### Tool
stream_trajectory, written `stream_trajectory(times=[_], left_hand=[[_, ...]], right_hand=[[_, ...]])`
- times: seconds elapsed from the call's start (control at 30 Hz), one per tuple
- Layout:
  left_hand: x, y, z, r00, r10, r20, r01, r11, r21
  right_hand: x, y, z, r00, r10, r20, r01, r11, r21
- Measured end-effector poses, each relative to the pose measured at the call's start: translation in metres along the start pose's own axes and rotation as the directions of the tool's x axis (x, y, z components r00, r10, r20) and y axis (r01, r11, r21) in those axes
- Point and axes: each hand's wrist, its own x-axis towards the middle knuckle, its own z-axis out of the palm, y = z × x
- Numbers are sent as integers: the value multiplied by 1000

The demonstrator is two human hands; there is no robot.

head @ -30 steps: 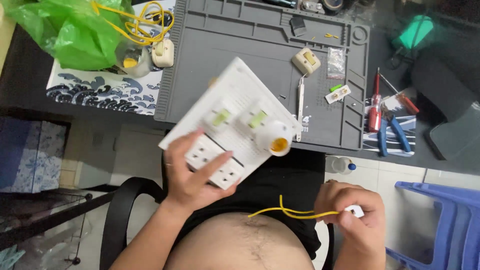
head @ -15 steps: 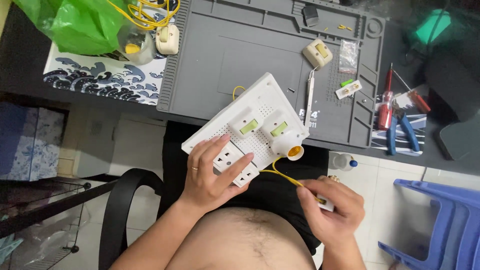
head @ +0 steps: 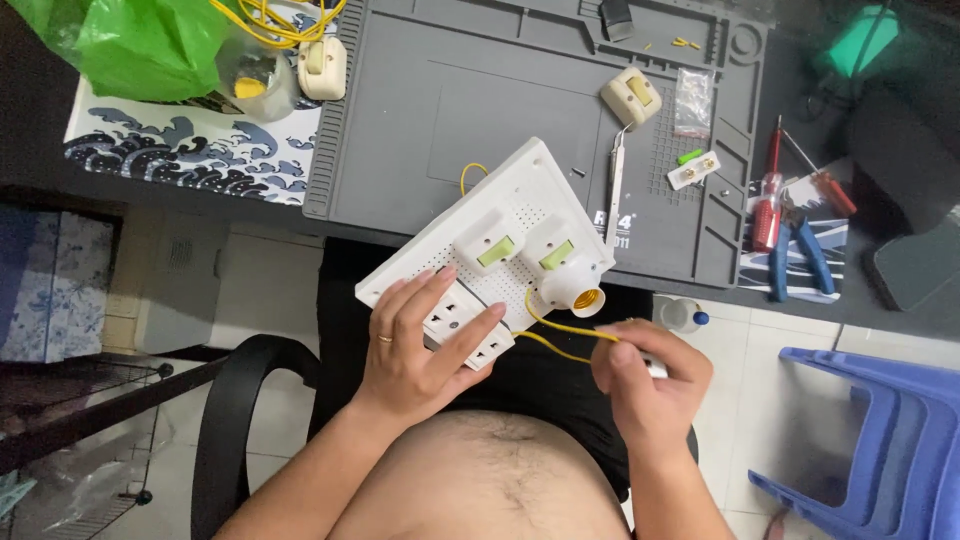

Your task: Wiring and assembling an electrical switch and socket panel using a screwdriver and wires.

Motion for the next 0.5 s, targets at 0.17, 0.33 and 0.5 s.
stream_trajectory(times=[0.17, 0.33, 0.5], left_hand=[[4, 4, 4, 996, -9, -88, 4, 999, -49], [2, 0, 6, 998, -34, -59, 28, 995, -98], [3, 0, 2, 995, -102, 20, 104, 988, -114]], right_hand=[[1, 39, 0, 998, -57, 6, 56, 994, 97], [1, 34, 10, 991, -106, -84, 103, 994, -46], [-8, 19, 11, 987, -53, -151, -3, 938, -347]])
